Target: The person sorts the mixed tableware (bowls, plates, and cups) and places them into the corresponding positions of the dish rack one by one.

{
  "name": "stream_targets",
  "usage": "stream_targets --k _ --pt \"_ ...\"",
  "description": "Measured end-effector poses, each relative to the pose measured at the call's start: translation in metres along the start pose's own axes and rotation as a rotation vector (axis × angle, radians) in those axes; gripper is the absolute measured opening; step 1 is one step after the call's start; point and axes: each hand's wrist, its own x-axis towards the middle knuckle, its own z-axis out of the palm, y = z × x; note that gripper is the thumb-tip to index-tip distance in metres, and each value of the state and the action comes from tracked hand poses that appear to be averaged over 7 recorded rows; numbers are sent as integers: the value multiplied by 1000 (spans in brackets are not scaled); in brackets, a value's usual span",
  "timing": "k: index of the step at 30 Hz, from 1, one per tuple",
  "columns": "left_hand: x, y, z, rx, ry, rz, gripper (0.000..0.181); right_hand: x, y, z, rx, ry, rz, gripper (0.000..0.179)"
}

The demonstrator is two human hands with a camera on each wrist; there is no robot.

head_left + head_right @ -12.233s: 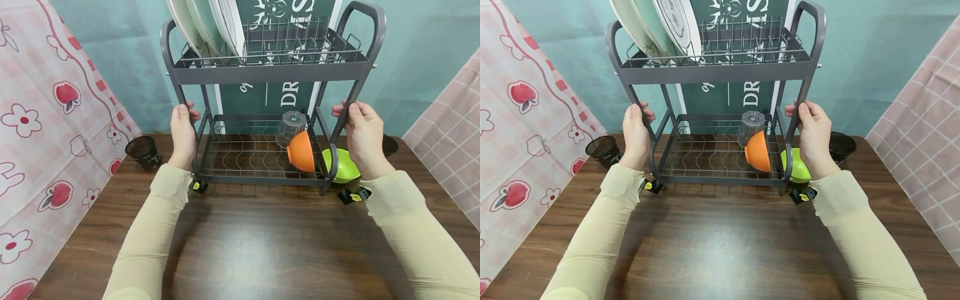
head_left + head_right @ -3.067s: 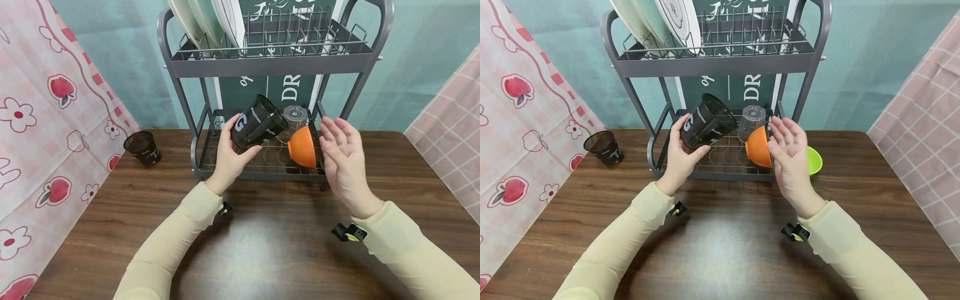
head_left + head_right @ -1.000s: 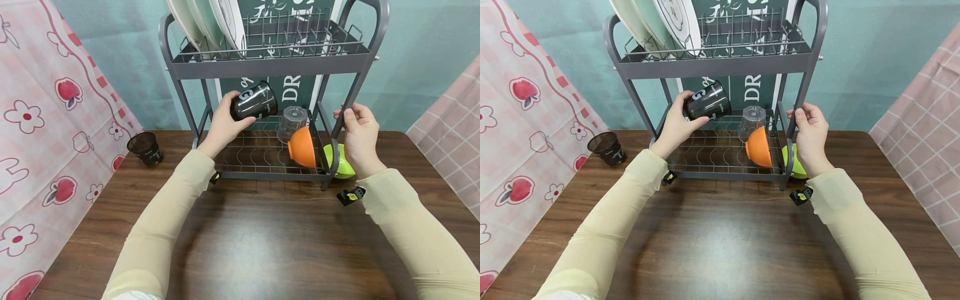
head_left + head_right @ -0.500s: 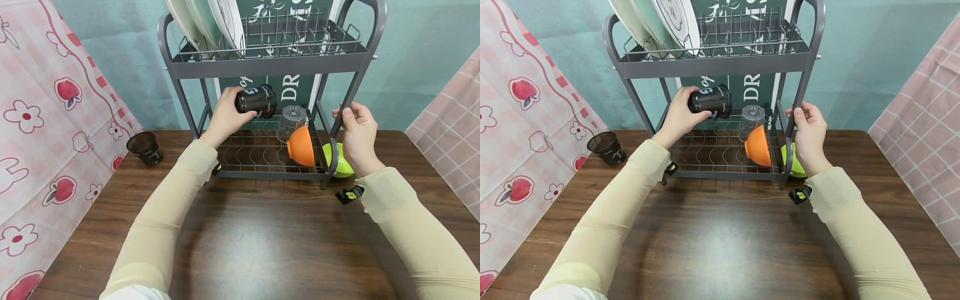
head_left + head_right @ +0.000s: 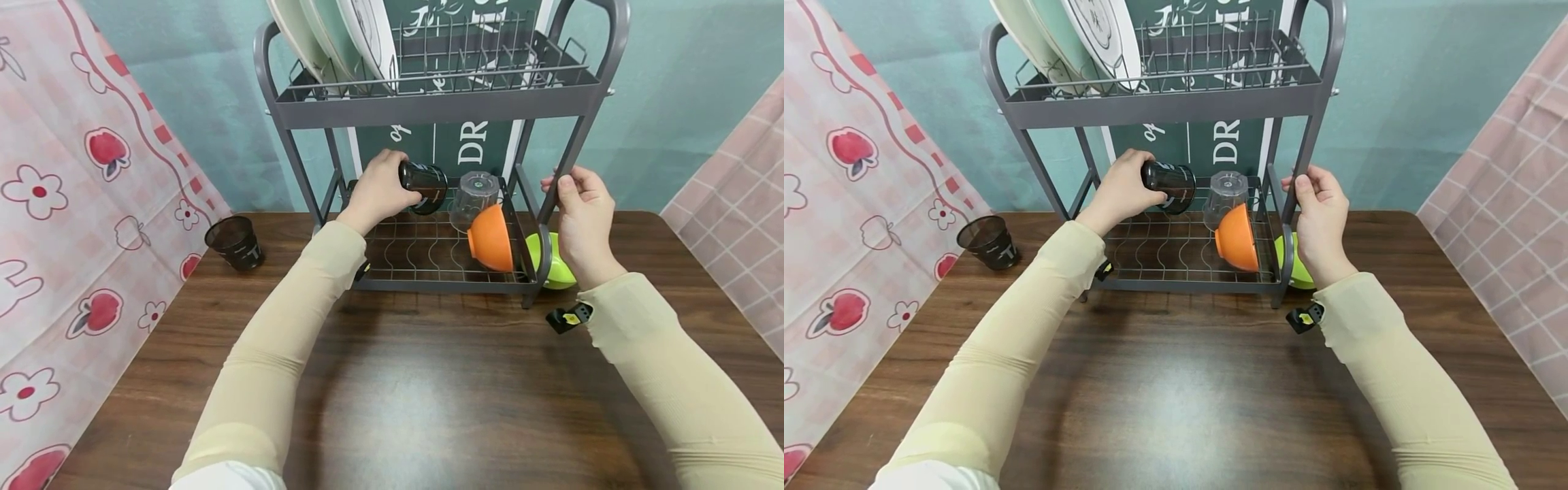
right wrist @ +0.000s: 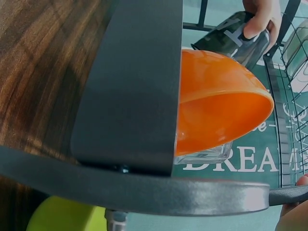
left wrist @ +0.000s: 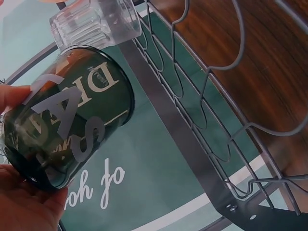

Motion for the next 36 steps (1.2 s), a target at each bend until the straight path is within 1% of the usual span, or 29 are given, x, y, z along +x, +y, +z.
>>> stream_targets --k 3,8,15,21,30,33,36 --pt "2 2 1 8 -28 -19 67 0 0 0 2 4 -6 23" --pt "5 5 3 34 -65 -39 69 0 0 0 12 4 -8 27" --pt "9 10 8 73 -84 -25 70 1 1 0 32 7 -21 22" --pt "12 13 11 102 -135 -43 70 0 1 0 14 3 -9 23" --pt "19 14 21 156 -207 -53 71 2 3 -2 8 13 -15 25" --pt "21 17 24 173 -214 -47 72 2 3 -2 0 16 -13 27" --pt "22 21 26 200 -218 -28 71 2 3 -3 -14 20 -10 25"
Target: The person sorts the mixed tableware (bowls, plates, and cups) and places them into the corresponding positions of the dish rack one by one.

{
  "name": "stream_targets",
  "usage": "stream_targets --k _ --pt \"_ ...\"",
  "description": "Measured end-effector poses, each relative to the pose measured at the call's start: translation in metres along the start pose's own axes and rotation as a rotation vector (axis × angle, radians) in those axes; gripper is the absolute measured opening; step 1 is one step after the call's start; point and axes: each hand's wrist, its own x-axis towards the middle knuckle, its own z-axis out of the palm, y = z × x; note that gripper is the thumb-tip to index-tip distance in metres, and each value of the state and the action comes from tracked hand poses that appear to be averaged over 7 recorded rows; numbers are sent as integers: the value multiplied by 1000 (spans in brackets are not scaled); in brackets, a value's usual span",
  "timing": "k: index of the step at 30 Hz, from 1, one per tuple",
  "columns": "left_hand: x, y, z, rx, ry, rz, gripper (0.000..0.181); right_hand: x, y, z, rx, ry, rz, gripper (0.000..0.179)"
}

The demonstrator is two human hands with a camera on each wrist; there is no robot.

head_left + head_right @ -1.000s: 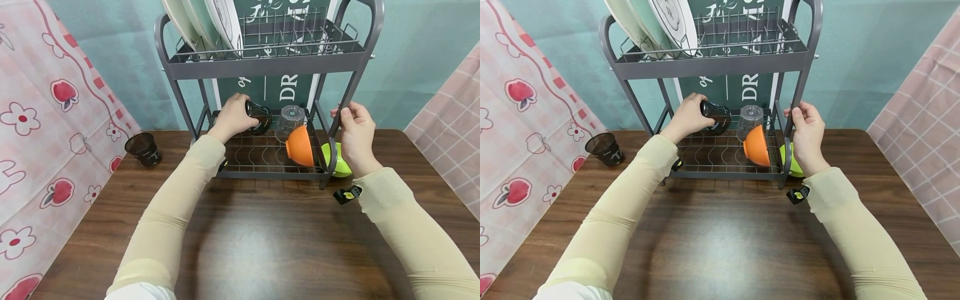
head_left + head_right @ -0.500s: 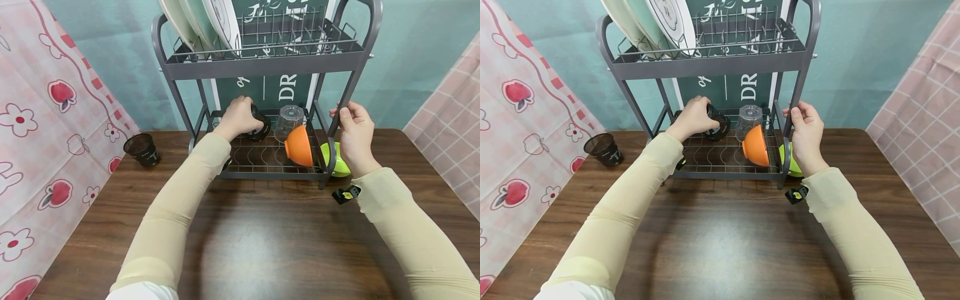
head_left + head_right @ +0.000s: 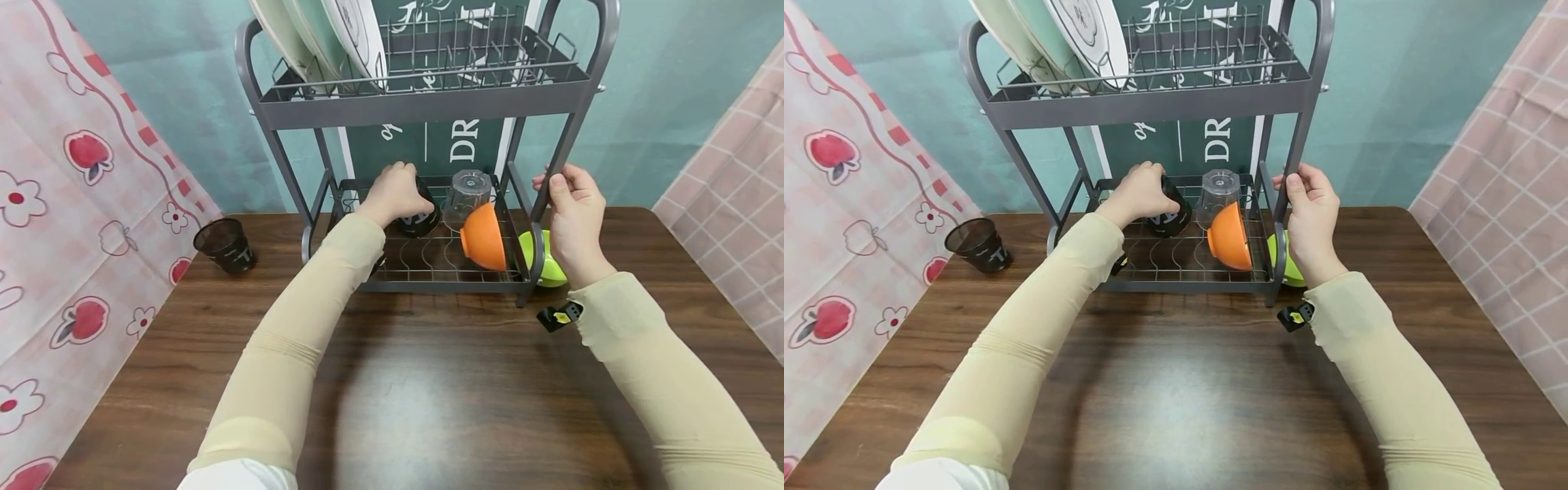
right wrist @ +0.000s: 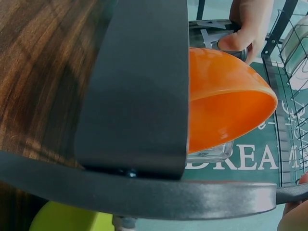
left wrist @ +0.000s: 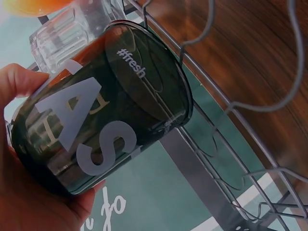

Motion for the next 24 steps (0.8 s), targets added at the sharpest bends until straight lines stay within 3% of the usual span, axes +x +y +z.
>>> stream_targets --k 7,17,24 --pt "0 9 1 52 25 14 66 1 1 1 -14 8 -3 24" --pt "1 17 7 109 30 -61 62 1 1 1 -6 8 -7 24" --pt "3 23 7 126 -7 -117 64 1 1 1 -23 8 -9 21"
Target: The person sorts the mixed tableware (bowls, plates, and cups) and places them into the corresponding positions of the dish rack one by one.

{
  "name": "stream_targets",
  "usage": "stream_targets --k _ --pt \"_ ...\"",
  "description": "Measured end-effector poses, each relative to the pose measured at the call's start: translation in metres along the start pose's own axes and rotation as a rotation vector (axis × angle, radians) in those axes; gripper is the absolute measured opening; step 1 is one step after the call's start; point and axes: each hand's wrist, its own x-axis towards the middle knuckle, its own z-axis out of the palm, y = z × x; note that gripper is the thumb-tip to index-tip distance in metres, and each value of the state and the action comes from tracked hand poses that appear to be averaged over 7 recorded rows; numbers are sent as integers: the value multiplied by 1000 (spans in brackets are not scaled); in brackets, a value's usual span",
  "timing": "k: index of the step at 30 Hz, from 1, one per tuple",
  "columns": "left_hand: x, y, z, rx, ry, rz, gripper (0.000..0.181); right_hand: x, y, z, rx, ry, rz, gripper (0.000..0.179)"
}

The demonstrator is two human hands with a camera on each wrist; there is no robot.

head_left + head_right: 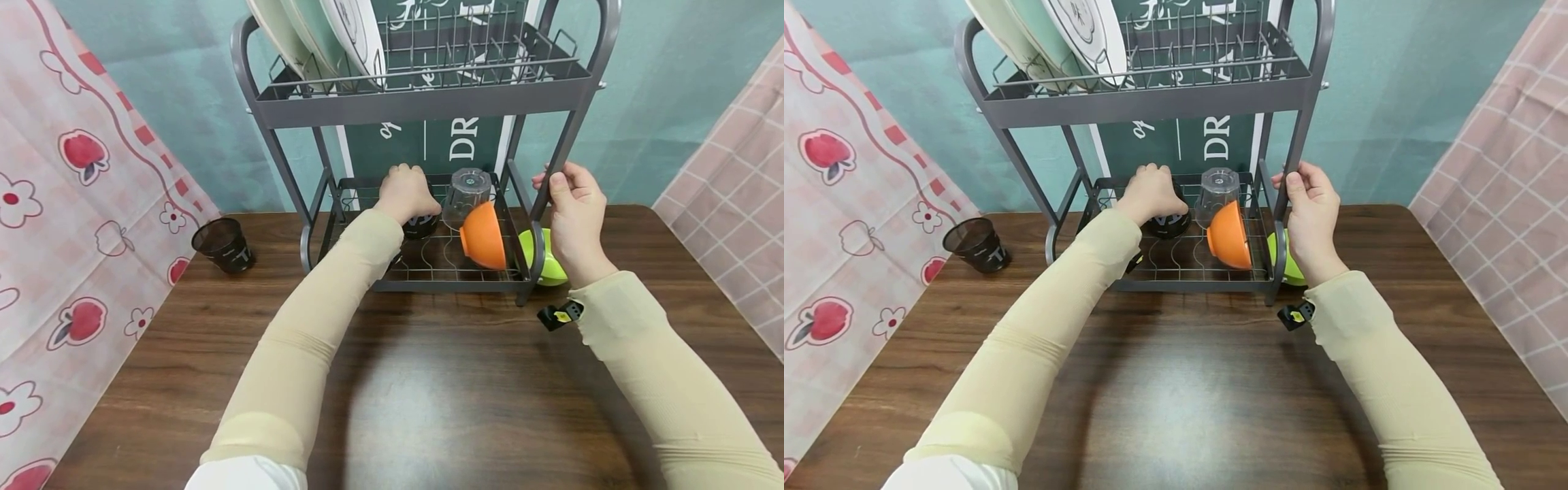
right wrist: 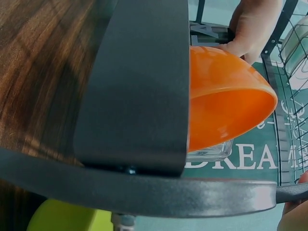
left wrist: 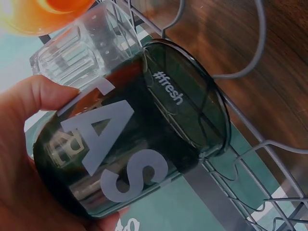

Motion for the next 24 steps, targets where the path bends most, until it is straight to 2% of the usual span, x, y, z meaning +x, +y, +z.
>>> stream_targets --k 10,24 --pt "4 1 1 -11 -17 -9 78 1 2 -1 11 -9 -4 23" --pt "7 6 4 16 18 22 73 1 1 -1 -4 -6 2 21"
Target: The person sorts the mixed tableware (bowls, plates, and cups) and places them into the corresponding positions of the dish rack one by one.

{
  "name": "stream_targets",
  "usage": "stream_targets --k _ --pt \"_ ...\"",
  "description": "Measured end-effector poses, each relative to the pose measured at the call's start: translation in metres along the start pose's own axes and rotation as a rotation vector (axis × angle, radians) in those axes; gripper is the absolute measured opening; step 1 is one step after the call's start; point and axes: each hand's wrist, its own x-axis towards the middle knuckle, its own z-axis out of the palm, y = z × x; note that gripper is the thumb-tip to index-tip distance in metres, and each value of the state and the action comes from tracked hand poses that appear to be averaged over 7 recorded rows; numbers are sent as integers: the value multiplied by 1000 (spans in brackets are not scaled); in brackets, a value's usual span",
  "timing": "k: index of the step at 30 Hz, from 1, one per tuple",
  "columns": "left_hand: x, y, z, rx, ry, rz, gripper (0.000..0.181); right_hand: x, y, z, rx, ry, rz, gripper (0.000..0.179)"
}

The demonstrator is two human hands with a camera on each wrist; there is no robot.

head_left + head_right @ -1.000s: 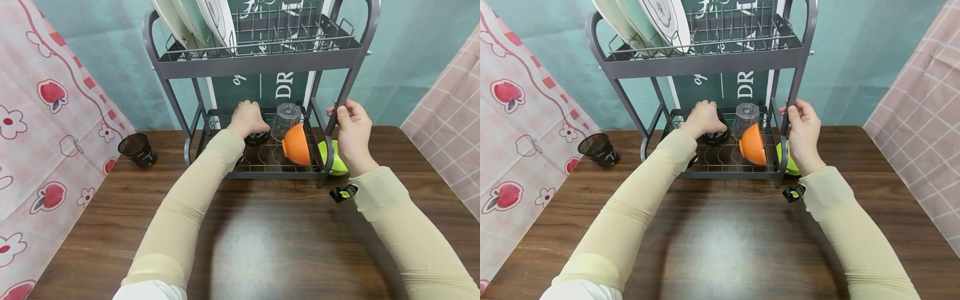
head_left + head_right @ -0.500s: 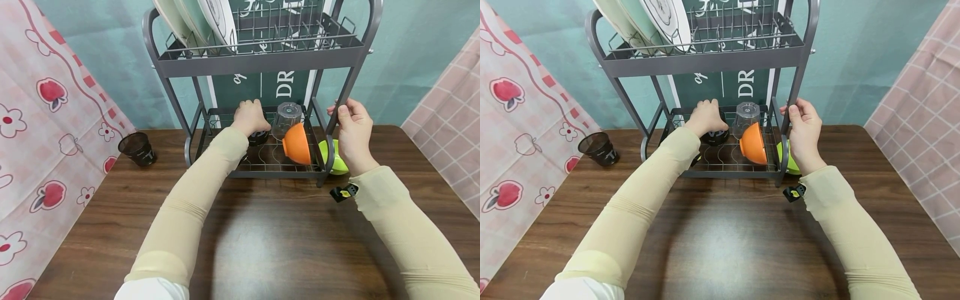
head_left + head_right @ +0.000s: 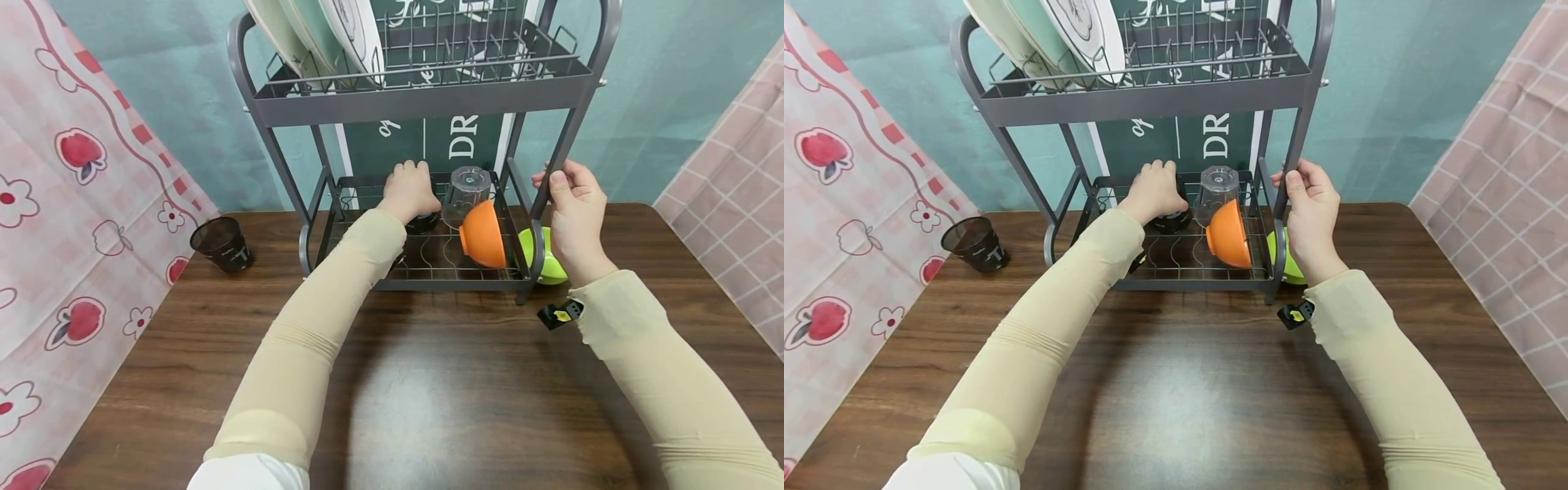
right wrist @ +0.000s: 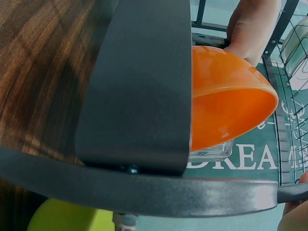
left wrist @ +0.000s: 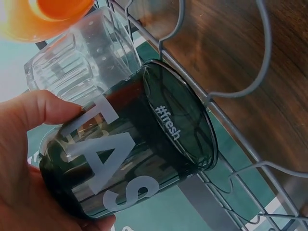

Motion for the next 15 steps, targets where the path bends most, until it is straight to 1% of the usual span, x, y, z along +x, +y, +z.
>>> stream_targets --k 7,15 --pt "2 0 2 -13 -7 14 70 0 0 1 -3 0 -4 21" --pt "5 -3 6 -40 -20 17 75 0 0 1 7 4 -15 23"
